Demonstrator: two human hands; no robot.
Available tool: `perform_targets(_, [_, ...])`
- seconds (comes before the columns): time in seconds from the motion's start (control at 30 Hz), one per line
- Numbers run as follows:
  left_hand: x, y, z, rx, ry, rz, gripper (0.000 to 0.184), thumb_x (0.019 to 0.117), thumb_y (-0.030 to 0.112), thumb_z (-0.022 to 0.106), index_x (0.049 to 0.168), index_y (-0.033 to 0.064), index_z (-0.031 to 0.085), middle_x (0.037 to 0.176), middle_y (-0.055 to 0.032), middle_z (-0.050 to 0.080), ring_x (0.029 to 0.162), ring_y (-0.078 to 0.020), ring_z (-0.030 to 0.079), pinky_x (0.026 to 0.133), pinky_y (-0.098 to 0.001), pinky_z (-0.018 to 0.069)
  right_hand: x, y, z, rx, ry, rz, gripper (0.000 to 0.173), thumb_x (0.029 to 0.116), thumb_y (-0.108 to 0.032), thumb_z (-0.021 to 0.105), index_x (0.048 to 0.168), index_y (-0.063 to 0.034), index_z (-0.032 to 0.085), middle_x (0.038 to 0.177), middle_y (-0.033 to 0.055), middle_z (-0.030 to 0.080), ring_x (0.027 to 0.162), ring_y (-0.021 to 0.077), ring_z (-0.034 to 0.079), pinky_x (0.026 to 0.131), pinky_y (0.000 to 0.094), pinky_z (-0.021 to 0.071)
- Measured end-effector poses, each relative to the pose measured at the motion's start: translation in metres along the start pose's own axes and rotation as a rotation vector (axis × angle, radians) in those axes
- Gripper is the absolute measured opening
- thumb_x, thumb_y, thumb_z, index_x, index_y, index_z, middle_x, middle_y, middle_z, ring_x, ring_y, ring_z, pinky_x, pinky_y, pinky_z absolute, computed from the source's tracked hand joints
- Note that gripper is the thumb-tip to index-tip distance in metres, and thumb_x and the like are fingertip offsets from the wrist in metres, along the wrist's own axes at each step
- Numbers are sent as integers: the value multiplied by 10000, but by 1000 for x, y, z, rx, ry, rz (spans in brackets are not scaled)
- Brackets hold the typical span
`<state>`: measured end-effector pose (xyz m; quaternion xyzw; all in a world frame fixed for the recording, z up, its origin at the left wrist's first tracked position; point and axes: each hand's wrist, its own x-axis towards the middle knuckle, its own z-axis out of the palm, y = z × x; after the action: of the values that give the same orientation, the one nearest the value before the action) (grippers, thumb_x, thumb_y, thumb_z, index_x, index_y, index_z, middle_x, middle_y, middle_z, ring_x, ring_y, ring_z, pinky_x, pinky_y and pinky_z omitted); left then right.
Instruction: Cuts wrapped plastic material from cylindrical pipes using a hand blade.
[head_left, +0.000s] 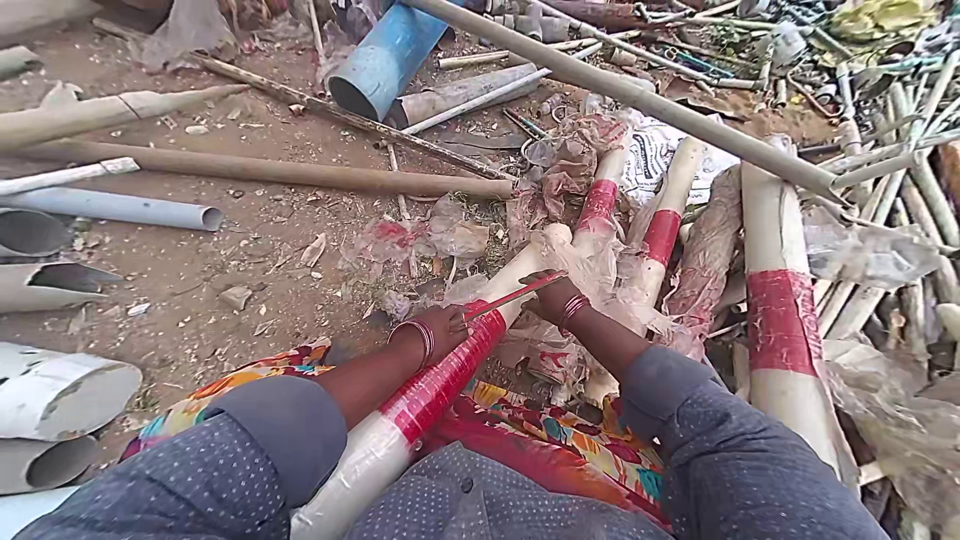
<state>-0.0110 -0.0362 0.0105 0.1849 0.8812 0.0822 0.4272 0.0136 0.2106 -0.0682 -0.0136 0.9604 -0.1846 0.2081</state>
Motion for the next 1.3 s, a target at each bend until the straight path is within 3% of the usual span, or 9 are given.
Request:
perform_targets(0.17, [-2, 2, -1, 21, 11, -15, 586, 1077, 431, 495, 1556, 106, 404, 1490, -247, 491, 1394, -389, 480, 1152, -557, 362, 24, 4, 9, -136, -47, 27, 267, 1018, -55, 555, 1247, 30, 662, 1290, 238, 651, 1298, 413, 558, 1065, 591, 415])
perform_targets(0.27, [0, 2, -1, 8, 5, -13, 578, 1078, 417, 501, 1552, 99, 411, 1478, -246, 504, 1391, -381, 484, 1152, -545, 364, 37, 37, 10, -124, 93, 80, 230, 982, 13, 549, 1173, 50, 672, 1215, 261, 671, 1224, 442, 604, 995, 611, 461])
perform_targets(0.4, [5, -3, -2, -19, 27, -10, 562, 1073, 403, 517, 1541, 105, 428, 1465, -237, 516, 1376, -374, 499, 1147, -543, 373, 43, 61, -19, -57, 182, 236, 272, 1048, -130, 538, 1203, 64, 648, 1264, 299, 642, 1247, 483, 588, 980, 657, 466])
perform_targets(0.5, [8, -4, -2, -27, 31, -1, 548, 1073, 380, 527, 1529, 88, 441, 1440, -243, 536, 1361, -376, 510, 1142, -538, 376, 44, 59, -15, -5, 114, 33, 358, 1013, -318, 650, 1124, 14, 724, 1228, 239, 676, 1247, 451, 577, 973, 662, 446])
perform_targets(0.6, [12, -5, -3, -37, 43, 7, 542, 1070, 370, 536, 1520, 78, 452, 1420, -243, 553, 1346, -369, 525, 1137, -530, 386, 41, 33, 8, -30, -26, -66, 470, 939, -399, 746, 1252, -52, 690, 1313, 182, 649, 1296, 398, 543, 1019, 625, 415])
perform_targets(0.73, [11, -3, -4, -41, 31, -22, 553, 1070, 360, 542, 1532, 76, 435, 1435, -240, 539, 1353, -362, 518, 1141, -517, 383, 51, 35, 20, -169, -65, -133, 263, 1020, -121, 603, 1236, 19, 661, 1257, 237, 665, 1229, 422, 608, 1013, 613, 444])
perform_targets(0.87, [15, -8, -1, -54, 41, -8, 546, 1066, 358, 550, 1528, 89, 442, 1441, -238, 532, 1352, -356, 519, 1138, -520, 388, 53, 40, 11, -132, 68, -110, 232, 976, 16, 543, 1179, 48, 651, 1197, 256, 667, 1171, 430, 628, 971, 609, 451])
perform_targets(1.17, [15, -7, 0, -64, 67, 0, 530, 1058, 327, 572, 1514, 78, 467, 1445, -216, 543, 1356, -322, 523, 1148, -480, 389, 91, 20, -16, -142, 209, -9, 293, 1021, -41, 516, 1279, -32, 655, 1279, 201, 662, 1182, 419, 619, 956, 618, 441])
perform_targets(1.3, [15, -12, -4, -83, 52, -2, 535, 1057, 373, 567, 1519, 119, 471, 1441, -216, 538, 1354, -336, 519, 1141, -502, 392, 79, 29, -18, 91, 199, 200, 314, 1097, -204, 462, 1294, -36, 638, 1350, 211, 630, 1205, 425, 630, 943, 639, 486])
